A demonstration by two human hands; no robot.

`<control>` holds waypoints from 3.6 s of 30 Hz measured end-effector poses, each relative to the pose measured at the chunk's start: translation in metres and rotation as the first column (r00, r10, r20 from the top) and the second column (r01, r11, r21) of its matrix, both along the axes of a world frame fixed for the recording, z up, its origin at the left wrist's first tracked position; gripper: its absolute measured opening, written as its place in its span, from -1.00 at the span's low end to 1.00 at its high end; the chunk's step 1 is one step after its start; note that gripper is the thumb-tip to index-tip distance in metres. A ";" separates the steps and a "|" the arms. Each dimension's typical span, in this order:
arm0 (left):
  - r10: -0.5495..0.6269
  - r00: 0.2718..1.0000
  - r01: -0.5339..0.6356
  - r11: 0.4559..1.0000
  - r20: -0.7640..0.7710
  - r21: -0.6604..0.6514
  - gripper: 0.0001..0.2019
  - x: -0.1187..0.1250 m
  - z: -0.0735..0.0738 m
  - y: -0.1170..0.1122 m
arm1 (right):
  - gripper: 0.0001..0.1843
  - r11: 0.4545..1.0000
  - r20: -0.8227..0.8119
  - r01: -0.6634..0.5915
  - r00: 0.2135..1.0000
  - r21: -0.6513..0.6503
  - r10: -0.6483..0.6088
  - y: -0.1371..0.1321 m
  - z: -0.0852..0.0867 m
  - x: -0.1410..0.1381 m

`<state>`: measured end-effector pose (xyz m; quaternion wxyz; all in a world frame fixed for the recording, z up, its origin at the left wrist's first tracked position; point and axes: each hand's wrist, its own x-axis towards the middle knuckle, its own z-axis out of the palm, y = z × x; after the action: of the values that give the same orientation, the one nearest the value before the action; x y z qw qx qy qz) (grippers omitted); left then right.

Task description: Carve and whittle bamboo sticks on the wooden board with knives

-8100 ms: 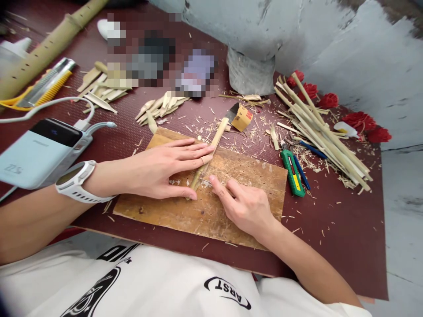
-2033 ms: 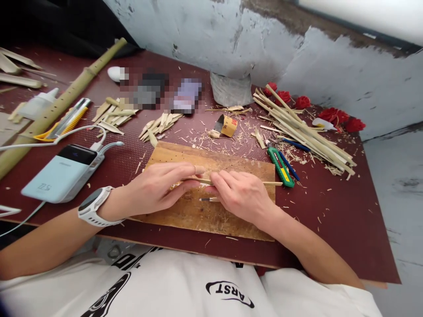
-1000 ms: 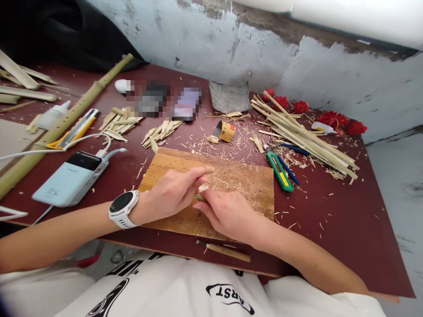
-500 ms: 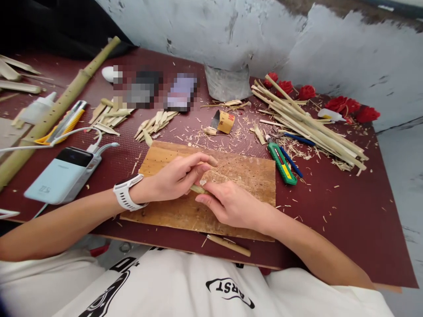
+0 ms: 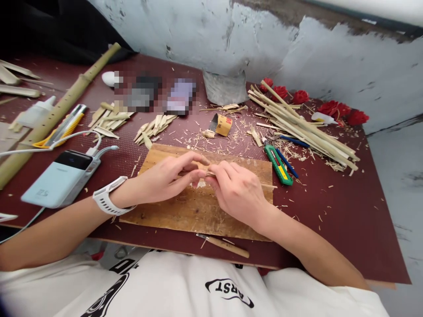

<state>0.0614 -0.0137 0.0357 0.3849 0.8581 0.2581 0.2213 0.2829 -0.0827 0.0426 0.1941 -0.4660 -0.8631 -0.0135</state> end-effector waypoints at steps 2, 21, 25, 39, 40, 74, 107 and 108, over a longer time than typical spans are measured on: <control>-0.019 0.999 0.026 0.989 -0.050 0.144 -0.76 -0.004 -0.001 0.001 | -0.82 1.000 0.000 0.020 1.000 0.008 -0.020 0.001 -0.001 0.001; 0.316 0.915 0.076 0.480 -0.253 0.874 -0.78 0.001 -0.008 -0.017 | -0.68 0.948 0.192 0.150 0.959 0.281 -0.209 -0.005 -0.008 -0.009; 0.229 0.923 0.123 0.588 -0.310 0.799 -0.80 0.003 -0.004 -0.016 | -0.65 0.939 0.220 0.138 0.952 0.315 -0.213 -0.005 -0.007 -0.010; 0.182 0.902 0.204 0.621 -0.392 0.757 -0.78 -0.004 -0.004 -0.010 | -0.76 0.989 0.228 -0.002 0.973 0.151 -0.032 0.002 -0.012 0.001; 0.177 0.907 0.199 0.620 -0.382 0.759 -0.76 -0.005 -0.004 -0.009 | -0.76 0.991 0.216 0.000 0.976 0.137 -0.029 0.003 -0.012 0.002; 0.324 0.921 0.002 0.550 -0.216 0.835 -0.81 -0.007 -0.007 -0.027 | -0.57 0.972 0.169 0.214 0.959 0.095 -0.227 -0.020 -0.010 -0.012; 0.401 0.880 -0.102 0.681 -0.253 0.725 -0.88 0.001 -0.019 -0.041 | -0.51 0.928 0.279 0.357 0.907 -0.110 -0.316 -0.022 -0.011 -0.018; 0.404 0.879 -0.104 0.681 -0.252 0.725 -0.88 0.001 -0.019 -0.041 | -0.50 0.925 0.278 0.359 0.907 -0.125 -0.315 -0.021 -0.011 -0.018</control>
<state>0.0627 -0.0550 0.0164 -0.0594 0.9190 0.3472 0.1771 0.2652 -0.1040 0.0315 0.0360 -0.6181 -0.7847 -0.0314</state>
